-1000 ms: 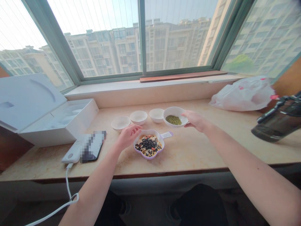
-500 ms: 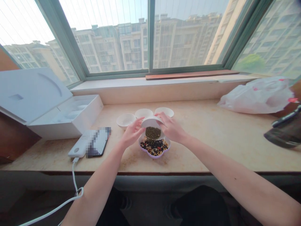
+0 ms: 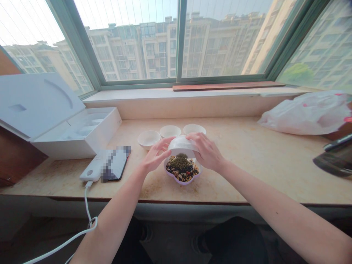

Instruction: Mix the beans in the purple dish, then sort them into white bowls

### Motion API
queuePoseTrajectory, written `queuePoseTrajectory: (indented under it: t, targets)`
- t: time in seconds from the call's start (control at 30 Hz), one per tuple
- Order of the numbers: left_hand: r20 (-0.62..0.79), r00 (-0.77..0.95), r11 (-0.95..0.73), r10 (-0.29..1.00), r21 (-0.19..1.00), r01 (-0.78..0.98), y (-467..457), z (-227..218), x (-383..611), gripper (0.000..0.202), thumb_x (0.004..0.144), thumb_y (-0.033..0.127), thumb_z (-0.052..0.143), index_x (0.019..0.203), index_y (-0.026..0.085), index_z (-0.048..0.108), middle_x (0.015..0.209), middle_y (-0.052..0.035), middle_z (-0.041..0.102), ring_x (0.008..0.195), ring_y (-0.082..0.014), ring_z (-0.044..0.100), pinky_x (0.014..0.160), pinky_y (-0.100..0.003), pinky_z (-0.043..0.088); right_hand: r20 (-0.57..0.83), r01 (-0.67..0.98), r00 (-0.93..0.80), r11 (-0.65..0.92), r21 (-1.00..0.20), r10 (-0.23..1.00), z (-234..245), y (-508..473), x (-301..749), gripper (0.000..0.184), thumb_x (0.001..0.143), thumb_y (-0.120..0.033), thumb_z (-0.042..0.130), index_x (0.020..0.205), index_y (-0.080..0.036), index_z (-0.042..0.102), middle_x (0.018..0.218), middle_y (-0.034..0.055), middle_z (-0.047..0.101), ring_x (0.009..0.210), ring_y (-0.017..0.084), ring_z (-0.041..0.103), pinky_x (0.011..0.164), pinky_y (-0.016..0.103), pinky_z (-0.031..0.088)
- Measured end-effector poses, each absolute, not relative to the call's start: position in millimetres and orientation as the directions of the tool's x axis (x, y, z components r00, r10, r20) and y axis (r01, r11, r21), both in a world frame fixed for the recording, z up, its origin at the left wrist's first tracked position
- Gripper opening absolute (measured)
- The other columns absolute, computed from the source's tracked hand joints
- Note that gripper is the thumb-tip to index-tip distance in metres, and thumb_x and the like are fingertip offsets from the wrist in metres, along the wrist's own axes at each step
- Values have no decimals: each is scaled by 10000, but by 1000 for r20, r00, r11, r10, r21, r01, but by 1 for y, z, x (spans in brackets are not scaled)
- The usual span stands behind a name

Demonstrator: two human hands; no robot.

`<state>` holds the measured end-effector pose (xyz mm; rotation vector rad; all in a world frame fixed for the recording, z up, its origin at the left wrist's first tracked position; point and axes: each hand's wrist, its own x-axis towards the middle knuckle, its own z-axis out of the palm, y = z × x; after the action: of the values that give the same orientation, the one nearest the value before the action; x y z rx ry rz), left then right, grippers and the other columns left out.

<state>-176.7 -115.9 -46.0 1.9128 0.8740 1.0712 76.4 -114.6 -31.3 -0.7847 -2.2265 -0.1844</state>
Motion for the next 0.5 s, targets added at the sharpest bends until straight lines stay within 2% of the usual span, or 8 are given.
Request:
queuePoseTrajectory:
  t: [0.1, 0.2, 0.33, 0.4, 0.5]
  targets:
    - [405, 420, -505, 812, 848, 159, -115, -47, -177, 595, 921, 606, 565, 1381, 235, 629, 1329, -104, 681, 1114, -278, 640, 958, -397, 519, 728, 583, -531, 811, -59, 434, -31, -115, 78, 418, 940, -162, 451, 1345, -269, 446, 1224, 125, 649, 1097, 311, 603, 902, 486, 535]
    - [452, 386, -542, 804, 824, 163, -111, -50, -177, 692, 933, 729, 455, 1330, 203, 669, 1195, -106, 731, 995, -259, 663, 879, -367, 528, 758, 576, -515, 816, -41, 402, -33, -114, 80, 389, 963, -189, 451, 1343, -268, 459, 1238, 133, 646, 1092, 302, 609, 886, 471, 540]
    - [467, 262, -524, 844, 823, 220, -105, -56, -175, 752, 978, 741, 305, 1182, 161, 738, 1041, -107, 756, 838, -213, 661, 764, -326, 526, 782, 548, -463, 828, -117, 417, -40, -116, 80, 332, 988, -234, 439, 1317, -265, 477, 1248, 140, 643, 1132, 305, 609, 928, 479, 520]
    - [465, 205, -506, 861, 820, 265, -104, -57, -173, 705, 1010, 684, 302, 1121, 154, 753, 971, -96, 756, 782, -189, 651, 736, -309, 526, 767, 527, -381, 803, -278, 516, -43, -119, 78, 302, 1013, -302, 431, 1310, -263, 464, 1256, 136, 644, 1138, 299, 617, 934, 460, 519]
    - [461, 184, -496, 868, 794, 352, -105, -56, -170, 518, 1043, 534, 387, 1115, 170, 749, 935, -70, 756, 751, -167, 653, 747, -298, 532, 607, 466, -92, 573, -674, 790, -39, -117, 79, 309, 1044, -441, 387, 1291, -268, 455, 1219, 105, 668, 1079, 265, 647, 872, 384, 537]
